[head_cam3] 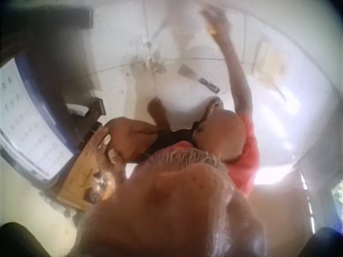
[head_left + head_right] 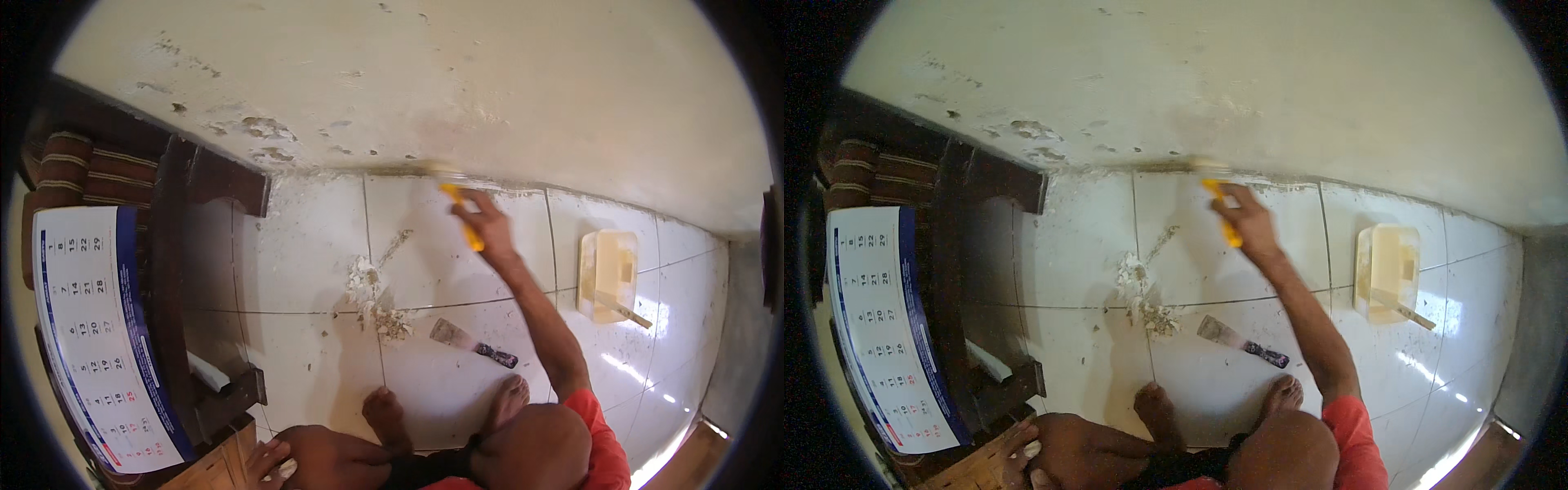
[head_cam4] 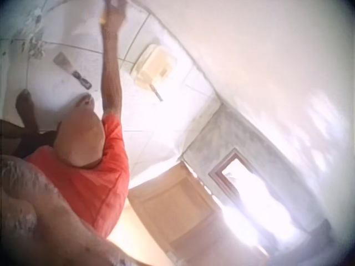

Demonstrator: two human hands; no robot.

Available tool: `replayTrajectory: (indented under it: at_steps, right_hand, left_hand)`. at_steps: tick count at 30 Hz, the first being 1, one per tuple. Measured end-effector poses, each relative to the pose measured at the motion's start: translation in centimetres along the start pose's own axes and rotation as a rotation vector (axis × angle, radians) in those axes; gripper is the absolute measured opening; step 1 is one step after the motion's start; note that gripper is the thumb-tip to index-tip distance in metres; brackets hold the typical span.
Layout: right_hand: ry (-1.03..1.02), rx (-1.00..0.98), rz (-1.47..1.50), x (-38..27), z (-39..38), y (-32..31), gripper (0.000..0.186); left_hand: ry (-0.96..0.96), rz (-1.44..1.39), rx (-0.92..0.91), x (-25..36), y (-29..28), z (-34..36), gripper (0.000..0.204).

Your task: The person scrapes peeling paint from a wall using a scraper, removes a wall calendar, and applies paint to the wall using a paintbrush.

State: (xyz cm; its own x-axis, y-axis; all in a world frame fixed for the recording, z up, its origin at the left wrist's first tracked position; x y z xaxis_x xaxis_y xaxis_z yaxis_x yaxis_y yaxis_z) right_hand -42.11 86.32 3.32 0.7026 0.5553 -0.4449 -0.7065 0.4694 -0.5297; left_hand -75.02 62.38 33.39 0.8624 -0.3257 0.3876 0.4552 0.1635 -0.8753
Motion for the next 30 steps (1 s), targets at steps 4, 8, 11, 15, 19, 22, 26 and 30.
replayTrajectory:
  at_steps: [4,8,11,15,19,22,26,30]
  right_hand:
    - [0.332,0.237,-0.439,-2.9,-9.2,-7.4,0.037]
    - [0.337,0.333,-0.467,-9.1,-8.7,-5.4,0.041]
    - [0.181,0.144,-0.186,-14.5,-4.0,0.2,0.039]
    - [-0.110,-0.040,-0.003,-22.3,2.1,2.9,0.035]
    - [0.093,0.124,-0.007,-23.4,0.5,0.2,0.043]
    - [0.246,0.357,-0.265,-25.3,-3.9,-0.6,0.034]
    - [0.346,0.528,0.004,-26.6,-4.1,5.2,0.037]
    - [0.038,0.076,-0.001,-28.9,2.7,8.8,0.035]
  left_hand:
    - [-0.033,-0.024,0.065,-1.4,-5.4,-5.3,0.037]
    - [0.035,-0.046,0.056,-1.5,-9.0,-9.6,0.036]
    - [0.033,-0.030,0.056,-1.2,-11.6,-13.1,0.035]
    - [0.032,-0.029,0.101,-1.5,-16.2,-16.6,0.033]
    - [0.032,-0.080,0.154,-5.0,-20.2,-19.9,0.035]
    - [0.062,-0.145,0.207,-8.0,-21.8,-21.6,0.036]
    - [0.103,-0.146,0.170,-8.6,-22.0,-21.6,0.035]
    - [0.117,-0.118,0.160,-6.6,-21.4,-22.4,0.034]
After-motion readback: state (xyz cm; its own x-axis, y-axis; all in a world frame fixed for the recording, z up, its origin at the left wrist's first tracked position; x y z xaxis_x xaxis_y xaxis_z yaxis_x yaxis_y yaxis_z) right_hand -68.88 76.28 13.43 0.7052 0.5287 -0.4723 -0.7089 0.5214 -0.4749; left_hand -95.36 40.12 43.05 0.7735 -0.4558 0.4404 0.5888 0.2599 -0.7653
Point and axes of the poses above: each hand's wrist, its own z-axis towards the middle knuckle, its own y-axis out of the palm, x = y × z, the point moved 1 cm from there along z, towards the middle knuckle, and after that the axes turned 11 degrees about -y, right-handed, at the moved point
